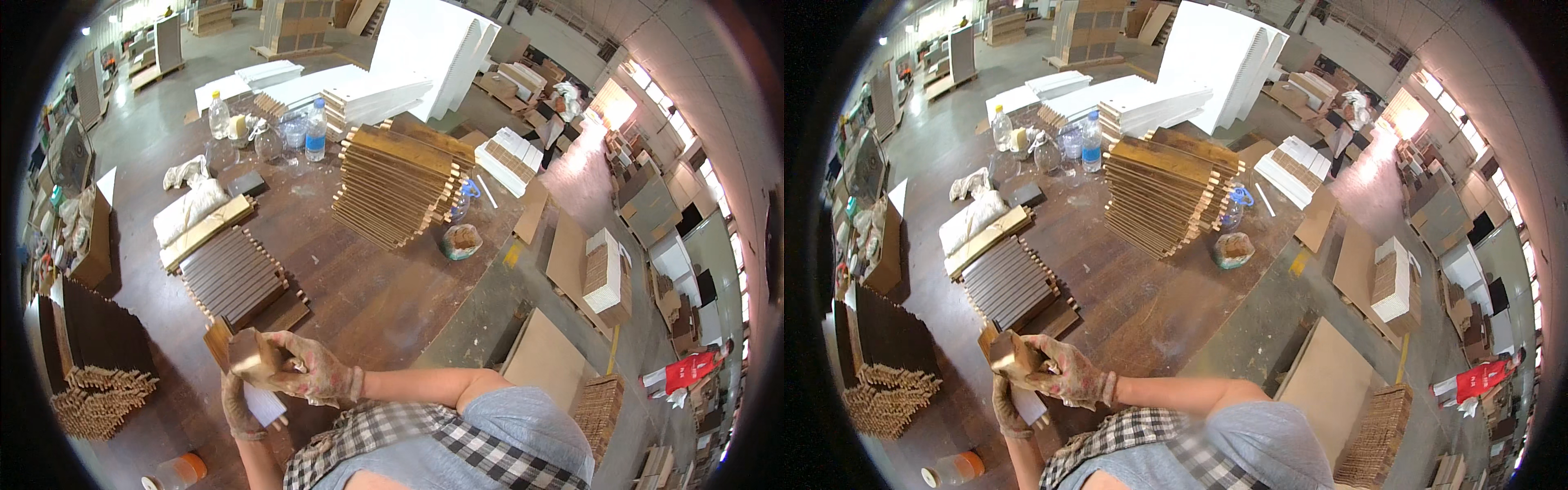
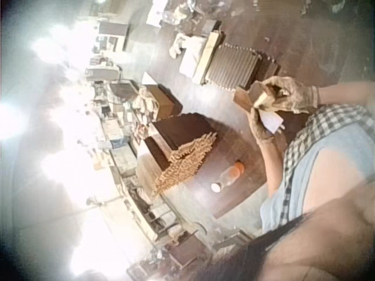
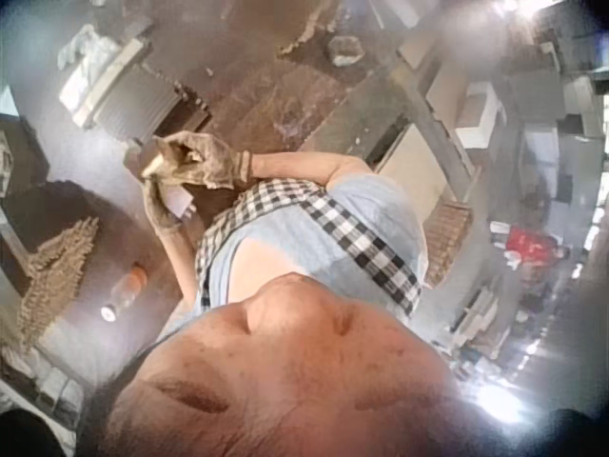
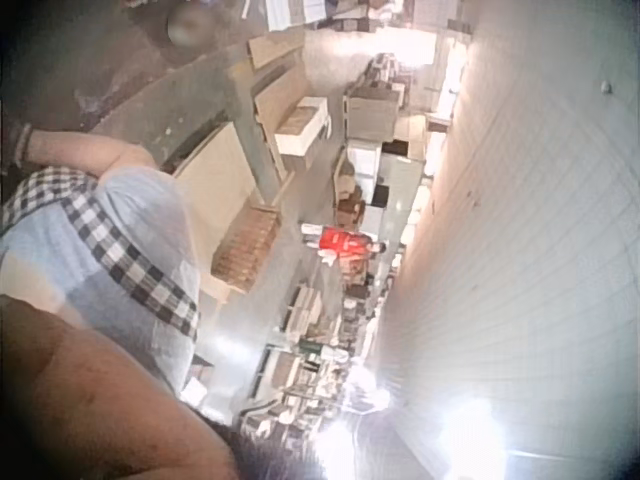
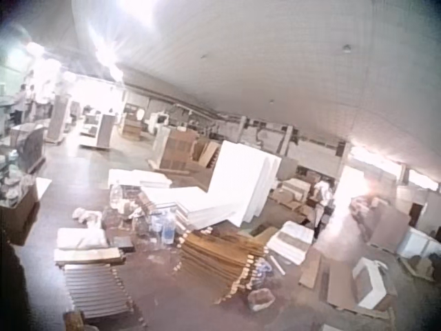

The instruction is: The person applies a liquid to several wooden planks using a sponge and places them onto a stack on the workbench.

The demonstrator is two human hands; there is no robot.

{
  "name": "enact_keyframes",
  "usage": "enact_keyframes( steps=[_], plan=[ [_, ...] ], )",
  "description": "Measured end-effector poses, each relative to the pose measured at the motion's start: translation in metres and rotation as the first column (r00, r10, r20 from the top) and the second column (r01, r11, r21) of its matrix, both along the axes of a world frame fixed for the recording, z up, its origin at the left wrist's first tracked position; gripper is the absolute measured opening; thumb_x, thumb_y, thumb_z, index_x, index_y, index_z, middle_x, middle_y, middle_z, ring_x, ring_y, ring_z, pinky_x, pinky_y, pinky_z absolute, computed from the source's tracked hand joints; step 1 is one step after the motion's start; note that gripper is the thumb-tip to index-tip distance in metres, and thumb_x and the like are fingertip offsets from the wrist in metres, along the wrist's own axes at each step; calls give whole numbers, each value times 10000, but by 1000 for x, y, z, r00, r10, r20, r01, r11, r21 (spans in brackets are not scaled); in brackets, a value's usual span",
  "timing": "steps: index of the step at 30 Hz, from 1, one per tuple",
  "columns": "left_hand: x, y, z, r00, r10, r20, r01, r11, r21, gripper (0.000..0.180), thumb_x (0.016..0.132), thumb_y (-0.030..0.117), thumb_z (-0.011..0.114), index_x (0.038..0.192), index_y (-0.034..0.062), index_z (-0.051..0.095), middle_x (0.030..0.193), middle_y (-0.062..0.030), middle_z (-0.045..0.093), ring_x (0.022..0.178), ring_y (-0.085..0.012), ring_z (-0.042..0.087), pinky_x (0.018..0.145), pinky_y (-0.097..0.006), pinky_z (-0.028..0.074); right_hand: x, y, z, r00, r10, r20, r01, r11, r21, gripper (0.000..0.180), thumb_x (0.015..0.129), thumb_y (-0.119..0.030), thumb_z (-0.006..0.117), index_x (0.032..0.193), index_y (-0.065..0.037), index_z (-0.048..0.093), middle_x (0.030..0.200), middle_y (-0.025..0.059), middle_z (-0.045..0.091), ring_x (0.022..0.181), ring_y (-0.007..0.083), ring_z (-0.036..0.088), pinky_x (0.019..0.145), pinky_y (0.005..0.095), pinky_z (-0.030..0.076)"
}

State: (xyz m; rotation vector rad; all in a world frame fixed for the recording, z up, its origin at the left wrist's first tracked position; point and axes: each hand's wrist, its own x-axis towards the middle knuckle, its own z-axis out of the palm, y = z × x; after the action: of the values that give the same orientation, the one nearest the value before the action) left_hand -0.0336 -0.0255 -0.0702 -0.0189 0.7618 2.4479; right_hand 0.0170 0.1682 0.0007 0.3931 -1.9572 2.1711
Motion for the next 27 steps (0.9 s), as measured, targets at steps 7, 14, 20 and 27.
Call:
enact_keyframes(
  steps=[7,14,20,27],
  plan=[
    [18,20,49,982,113,148,-136,979,150,523,1031,417,423,1370,25,496,1300,-191,605,1130,-334,633,993,-478,527,6,-3,9,986,79,145,-73,996,-48,673,875,-260,770,1412,-24,440,1337,124,547,1220,213,542,1031,355,461],
    [18,9,15,985,160,72,-165,983,86,624,1035,509,357,1448,44,413,1387,-195,532,1217,-379,568,1029,-515,487,11,-1,24,981,67,180,-64,998,-20,631,875,-178,769,1404,-29,459,1314,81,564,1201,176,544,1027,348,466],
    [35,30,55,1000,15,26,-15,999,33,618,1031,515,412,1453,64,412,1382,-162,523,1217,-293,552,1041,-442,456,12,8,26,988,113,104,-89,973,-212,674,805,-72,821,1378,-17,470,1269,60,587,1180,141,551,1035,328,470],
    [46,100,67,960,253,123,-225,953,-204,656,999,539,413,1411,30,451,1364,-209,519,1183,-303,569,966,-417,503,33,41,-13,981,195,-10,-153,737,-658,585,897,-113,728,1409,-51,451,1188,49,626,1005,87,634,774,209,555]
  ],
)
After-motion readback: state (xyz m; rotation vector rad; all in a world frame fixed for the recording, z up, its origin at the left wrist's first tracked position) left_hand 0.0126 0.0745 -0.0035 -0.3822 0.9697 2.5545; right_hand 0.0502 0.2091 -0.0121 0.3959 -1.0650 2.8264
